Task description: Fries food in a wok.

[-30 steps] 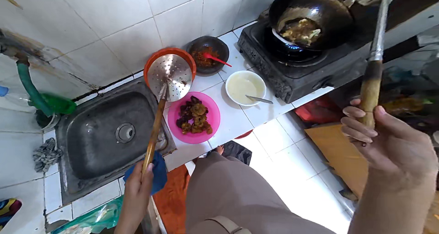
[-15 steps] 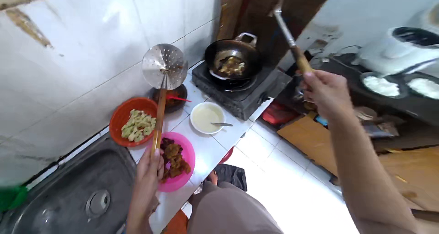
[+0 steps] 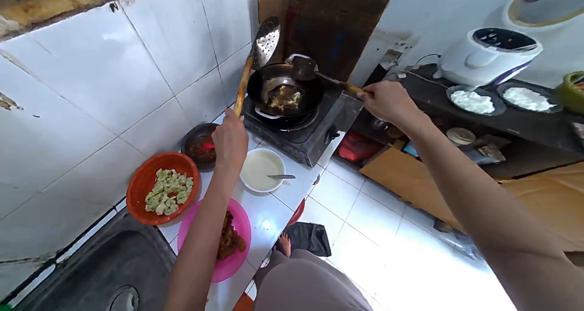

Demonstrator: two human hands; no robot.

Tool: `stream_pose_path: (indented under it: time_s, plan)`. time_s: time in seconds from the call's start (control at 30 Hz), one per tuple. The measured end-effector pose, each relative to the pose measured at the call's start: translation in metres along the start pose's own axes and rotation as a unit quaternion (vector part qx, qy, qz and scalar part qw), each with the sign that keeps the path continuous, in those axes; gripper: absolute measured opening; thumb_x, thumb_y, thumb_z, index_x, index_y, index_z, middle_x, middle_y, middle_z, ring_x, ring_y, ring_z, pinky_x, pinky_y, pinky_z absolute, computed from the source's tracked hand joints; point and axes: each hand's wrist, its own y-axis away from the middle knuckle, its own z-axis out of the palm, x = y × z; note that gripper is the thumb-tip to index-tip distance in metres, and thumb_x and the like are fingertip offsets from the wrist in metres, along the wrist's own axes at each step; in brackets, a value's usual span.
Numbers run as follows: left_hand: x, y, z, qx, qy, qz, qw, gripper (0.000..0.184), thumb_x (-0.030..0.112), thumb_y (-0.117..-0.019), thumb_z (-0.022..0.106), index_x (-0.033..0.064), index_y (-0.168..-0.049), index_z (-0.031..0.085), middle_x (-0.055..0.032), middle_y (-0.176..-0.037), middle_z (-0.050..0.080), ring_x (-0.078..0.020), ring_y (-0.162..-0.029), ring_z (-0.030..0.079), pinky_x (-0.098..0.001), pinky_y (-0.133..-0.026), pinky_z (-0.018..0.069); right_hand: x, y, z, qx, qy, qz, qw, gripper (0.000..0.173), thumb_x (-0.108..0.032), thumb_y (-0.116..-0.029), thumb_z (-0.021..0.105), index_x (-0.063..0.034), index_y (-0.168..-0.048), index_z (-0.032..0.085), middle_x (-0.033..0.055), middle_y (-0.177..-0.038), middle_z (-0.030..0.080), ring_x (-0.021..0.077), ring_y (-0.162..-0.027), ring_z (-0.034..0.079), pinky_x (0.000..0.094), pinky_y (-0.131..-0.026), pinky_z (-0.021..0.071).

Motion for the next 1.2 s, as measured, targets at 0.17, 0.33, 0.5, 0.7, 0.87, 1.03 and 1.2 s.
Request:
stream_pose_path:
  time_s: [0.17,0.33,0.5,0.7,0.87,1.03,1.2]
  plan:
    - [0.001,0.002,-0.004,0.006,0.001,0.001,1.000,0.037,0.027,-0.1103,0.045,-0.0070,-0.123,0.049,-0.0290,-0.093,0.064,-0.0473,-0.088,0.069,-0.0581,-0.072,0.0547,0.007,-0.006,0.002,-0.011,-0.012,0.002,1.000,0.029,-0.012,-0.1075,0.052,0.0094,-0.117,0.070,0.0375,-0.110,0.066,0.0576,-0.109,0.062,0.0721,-0.092,0.0438]
    - [-0.005,0.003,-0.004,-0.012,0.008,-0.014,1.000,0.038,0.025,-0.1107,0.044,-0.0099,-0.123,0.051,-0.0304,-0.099,0.065,-0.0474,-0.096,0.069,-0.0588,-0.078,0.0544,0.016,-0.021,0.001,-0.053,-0.070,0.057,0.994,0.031,-0.015,-0.1089,0.050,0.0077,-0.116,0.070,0.0308,-0.100,0.068,0.0437,-0.088,0.064,0.0633,-0.082,0.0467]
    - [-0.010,0.009,-0.002,-0.012,0.008,-0.017,1.000,0.037,0.027,-0.1105,0.045,-0.0085,-0.118,0.053,-0.0287,-0.093,0.065,-0.0464,-0.090,0.069,-0.0580,-0.074,0.0547,0.017,-0.046,0.007,-0.089,-0.191,0.101,0.972,0.029,-0.018,-0.1103,0.049,0.0012,-0.120,0.068,0.0102,-0.082,0.060,0.0107,-0.060,0.044,0.0301,-0.058,0.0402]
    - [-0.012,0.011,-0.001,-0.014,0.008,-0.020,1.000,0.038,0.026,-0.1106,0.045,-0.0094,-0.120,0.053,-0.0290,-0.095,0.065,-0.0468,-0.090,0.069,-0.0585,-0.076,0.0546,0.025,-0.060,0.016,-0.069,-0.202,0.033,0.976,0.029,-0.017,-0.1097,0.050,-0.0014,-0.127,0.068,0.0120,-0.085,0.062,0.0129,-0.062,0.046,0.0329,-0.059,0.0413]
    - [-0.016,0.013,0.001,-0.011,0.017,-0.025,0.999,0.039,0.027,-0.1106,0.045,-0.0093,-0.121,0.053,-0.0297,-0.095,0.065,-0.0470,-0.090,0.069,-0.0588,-0.076,0.0545,0.032,-0.057,0.006,-0.037,-0.147,0.000,0.988,0.031,-0.015,-0.1098,0.049,0.0023,-0.127,0.067,0.0252,-0.098,0.066,0.0310,-0.076,0.057,0.0520,-0.074,0.0469]
    - [-0.015,0.011,0.001,-0.026,0.011,-0.044,0.999,0.039,0.028,-0.1107,0.044,-0.0086,-0.120,0.053,-0.0285,-0.095,0.066,-0.0456,-0.091,0.069,-0.0580,-0.077,0.0544,0.040,-0.070,-0.011,-0.073,-0.097,-0.010,0.993,0.030,-0.014,-0.1096,0.050,0.0054,-0.127,0.065,0.0286,-0.099,0.067,0.0381,-0.081,0.061,0.0576,-0.079,0.0473]
    - [-0.013,0.012,0.000,-0.026,0.004,-0.038,0.999,0.039,0.028,-0.1106,0.045,-0.0090,-0.120,0.053,-0.0287,-0.095,0.066,-0.0455,-0.091,0.069,-0.0573,-0.077,0.0548,0.039,-0.099,-0.039,-0.085,0.075,-0.050,0.992,0.028,-0.010,-0.1080,0.052,0.0031,-0.127,0.067,0.0350,-0.112,0.068,0.0567,-0.103,0.064,0.0763,-0.090,0.0427]
